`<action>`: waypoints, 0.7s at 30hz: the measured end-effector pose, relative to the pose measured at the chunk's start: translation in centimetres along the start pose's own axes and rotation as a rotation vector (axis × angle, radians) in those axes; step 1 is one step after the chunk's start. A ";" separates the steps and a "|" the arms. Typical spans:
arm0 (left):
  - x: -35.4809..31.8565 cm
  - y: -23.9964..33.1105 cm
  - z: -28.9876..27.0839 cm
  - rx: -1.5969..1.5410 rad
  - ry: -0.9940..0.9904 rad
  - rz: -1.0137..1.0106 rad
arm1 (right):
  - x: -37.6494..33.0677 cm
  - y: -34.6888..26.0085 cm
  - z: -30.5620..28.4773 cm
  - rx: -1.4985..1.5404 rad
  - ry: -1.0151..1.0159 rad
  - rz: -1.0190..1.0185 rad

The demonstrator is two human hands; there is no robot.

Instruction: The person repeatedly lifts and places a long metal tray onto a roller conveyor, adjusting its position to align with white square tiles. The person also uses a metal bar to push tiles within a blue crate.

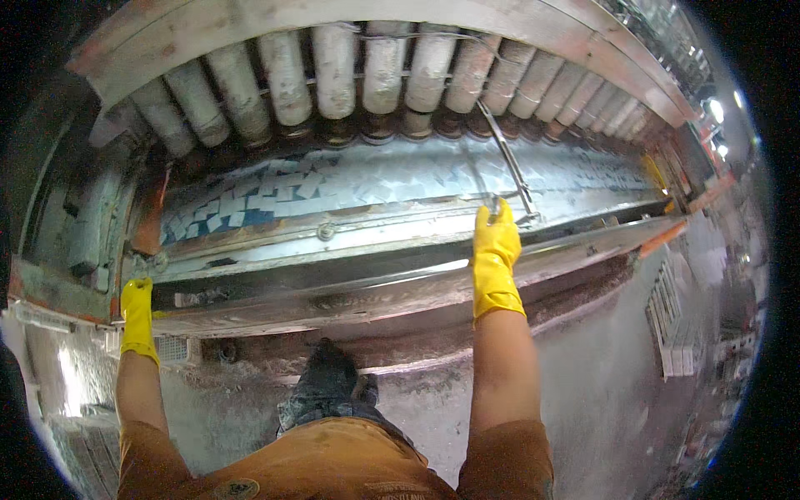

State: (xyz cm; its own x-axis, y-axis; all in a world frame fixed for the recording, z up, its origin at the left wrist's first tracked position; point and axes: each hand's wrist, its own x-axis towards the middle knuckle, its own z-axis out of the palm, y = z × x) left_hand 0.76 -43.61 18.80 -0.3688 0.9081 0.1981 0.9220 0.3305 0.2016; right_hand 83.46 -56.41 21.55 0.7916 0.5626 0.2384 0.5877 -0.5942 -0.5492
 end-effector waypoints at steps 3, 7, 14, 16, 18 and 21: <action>-1.3 3.8 -0.9 0.010 -0.048 -0.056 | 0.4 0.3 0.2 -0.171 -0.042 0.013; -0.9 1.7 -0.7 0.049 0.035 0.014 | 0.2 0.0 -0.1 -0.090 -0.052 -0.032; -1.1 3.0 -1.1 0.005 -0.084 -0.129 | 0.5 0.7 0.2 -0.143 -0.063 -0.019; -1.7 3.8 -1.5 0.020 -0.068 -0.108 | 0.4 0.8 0.4 -0.144 -0.070 -0.014; -1.6 3.5 -1.6 0.031 -0.044 -0.083 | 0.2 0.5 0.1 -0.117 -0.084 -0.004; -1.5 2.2 -1.2 0.050 -0.018 -0.057 | 0.2 0.2 0.1 -0.131 -0.090 -0.022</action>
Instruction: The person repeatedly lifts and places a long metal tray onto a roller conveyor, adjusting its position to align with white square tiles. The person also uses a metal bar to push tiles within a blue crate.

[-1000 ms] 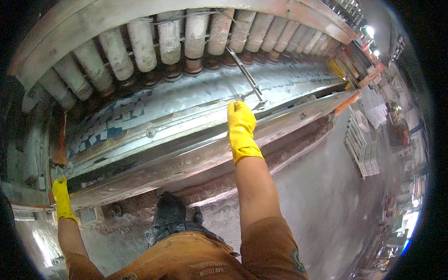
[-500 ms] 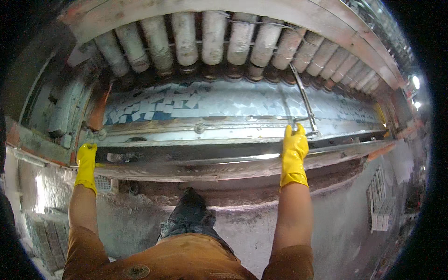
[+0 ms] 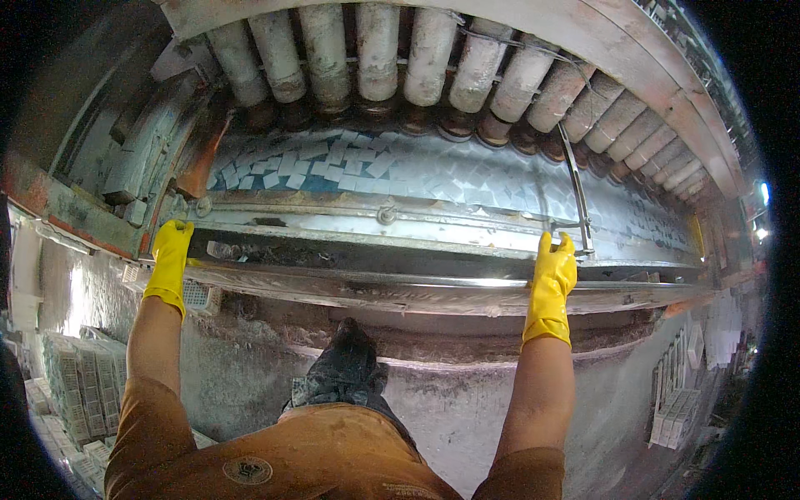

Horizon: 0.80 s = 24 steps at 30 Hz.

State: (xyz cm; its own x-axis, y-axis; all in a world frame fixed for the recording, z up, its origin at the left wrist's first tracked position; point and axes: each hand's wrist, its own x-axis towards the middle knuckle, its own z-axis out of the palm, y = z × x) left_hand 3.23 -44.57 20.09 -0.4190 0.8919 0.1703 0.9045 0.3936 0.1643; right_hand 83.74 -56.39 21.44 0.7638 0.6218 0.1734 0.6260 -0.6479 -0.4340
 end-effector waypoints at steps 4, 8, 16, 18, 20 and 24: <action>0.2 0.3 -0.5 -0.019 -0.020 -0.015 | -0.3 -0.8 -0.1 -0.012 0.036 -0.023; 0.5 1.3 -0.8 0.042 -0.077 -0.042 | -0.4 -1.3 -0.4 0.066 0.034 0.022; 3.8 13.8 3.0 0.026 -0.264 0.516 | -3.6 -2.3 0.2 0.225 0.035 -0.358; 5.5 17.2 5.8 0.042 -0.326 0.546 | -6.3 -4.8 -0.1 0.315 0.024 -0.398; 7.3 20.3 9.4 0.053 -0.347 0.603 | -6.6 -5.3 -0.6 0.259 -0.005 -0.415; 9.6 22.7 16.4 0.042 -0.361 0.569 | -6.8 -6.0 -1.9 0.169 0.006 -0.506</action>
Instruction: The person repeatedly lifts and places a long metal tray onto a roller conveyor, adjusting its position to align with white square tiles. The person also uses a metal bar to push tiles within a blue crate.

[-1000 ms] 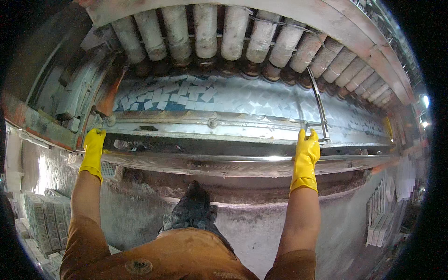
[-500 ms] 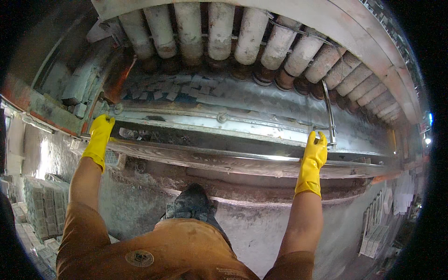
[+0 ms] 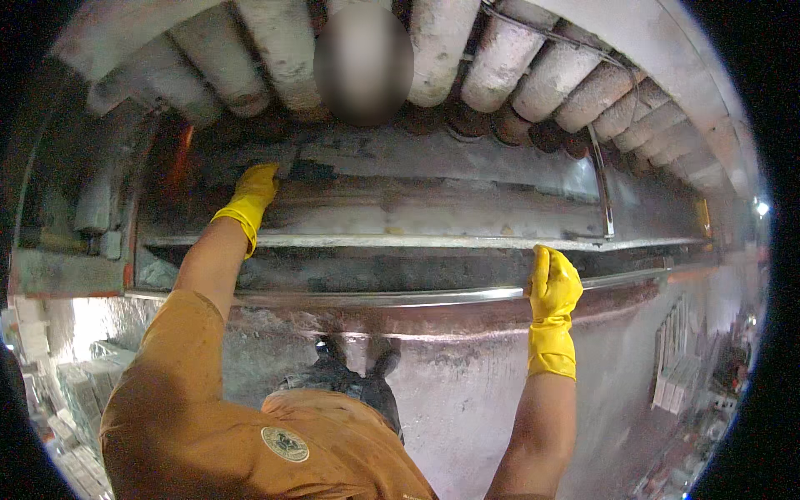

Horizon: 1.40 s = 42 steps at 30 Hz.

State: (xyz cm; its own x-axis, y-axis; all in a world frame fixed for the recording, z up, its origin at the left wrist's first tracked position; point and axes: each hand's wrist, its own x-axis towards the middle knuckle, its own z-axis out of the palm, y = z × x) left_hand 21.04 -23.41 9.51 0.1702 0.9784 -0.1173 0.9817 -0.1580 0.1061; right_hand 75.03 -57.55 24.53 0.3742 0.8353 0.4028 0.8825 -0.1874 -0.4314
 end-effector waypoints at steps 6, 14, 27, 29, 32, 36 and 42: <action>2.0 4.8 1.6 -0.008 0.017 -0.106 | 1.0 -1.1 -0.1 0.004 -0.020 0.023; 0.3 1.4 -5.1 -0.157 -0.003 0.163 | 2.1 0.8 0.6 -0.036 -0.034 0.090; -14.5 -17.4 -18.5 -0.230 0.069 0.004 | 5.0 0.4 0.8 0.052 -0.070 0.122; -15.1 -18.5 -17.9 -0.175 -0.027 -0.105 | 5.9 0.1 1.0 0.082 -0.130 0.211; -14.1 -19.9 -16.3 -0.272 -0.218 -0.047 | 7.0 0.9 1.2 0.035 -0.129 0.171; -11.1 -17.2 -15.2 -0.194 -0.046 -0.074 | 9.1 -0.1 1.4 0.072 -0.170 0.209; -7.7 -13.9 -17.4 -0.141 0.003 -0.171 | 10.6 0.4 2.4 0.028 -0.168 0.113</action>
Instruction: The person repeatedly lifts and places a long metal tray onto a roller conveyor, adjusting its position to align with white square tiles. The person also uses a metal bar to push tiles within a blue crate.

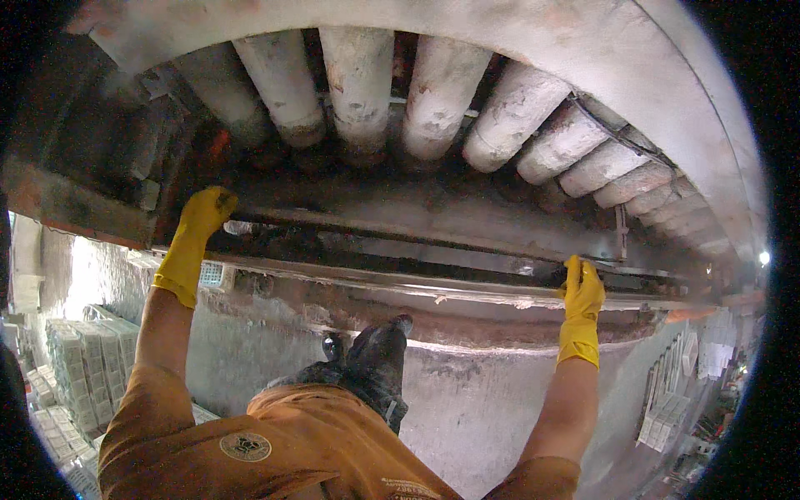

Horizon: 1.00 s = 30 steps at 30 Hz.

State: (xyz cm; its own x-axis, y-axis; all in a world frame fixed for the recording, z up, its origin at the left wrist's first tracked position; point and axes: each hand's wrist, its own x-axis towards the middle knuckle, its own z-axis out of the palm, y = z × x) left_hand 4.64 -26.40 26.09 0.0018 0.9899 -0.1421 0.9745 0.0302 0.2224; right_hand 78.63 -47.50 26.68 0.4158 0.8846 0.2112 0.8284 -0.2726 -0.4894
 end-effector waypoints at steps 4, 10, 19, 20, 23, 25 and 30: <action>0.9 0.7 -0.7 -0.073 -0.058 0.007 | 1.3 -1.0 0.0 0.027 -0.076 0.125; 1.9 0.4 -0.6 -0.082 -0.076 0.013 | 1.9 0.0 0.0 -0.051 -0.145 0.133; -4.1 0.2 0.5 -0.067 0.066 0.083 | -2.7 -0.2 -1.1 -0.032 -0.073 0.044; -4.8 0.5 0.4 -0.059 0.077 0.089 | -3.2 -0.3 -1.4 -0.064 -0.071 0.025; -6.5 -0.3 1.5 -0.136 0.149 0.201 | -4.8 0.3 -1.8 -0.110 -0.050 0.007; -7.8 0.2 1.6 -0.074 0.168 0.238 | -5.8 0.8 -1.4 -0.072 -0.021 0.047; -8.5 1.7 3.0 0.005 0.145 0.372 | -7.6 0.8 -1.9 -0.011 -0.055 0.142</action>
State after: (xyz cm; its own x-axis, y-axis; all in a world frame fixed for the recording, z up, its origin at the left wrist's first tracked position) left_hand 6.95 -35.18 24.75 0.3238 0.9423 0.0848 0.9142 -0.3346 0.2287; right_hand 76.90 -55.17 26.31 0.5080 0.8562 0.0939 0.7670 -0.4001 -0.5016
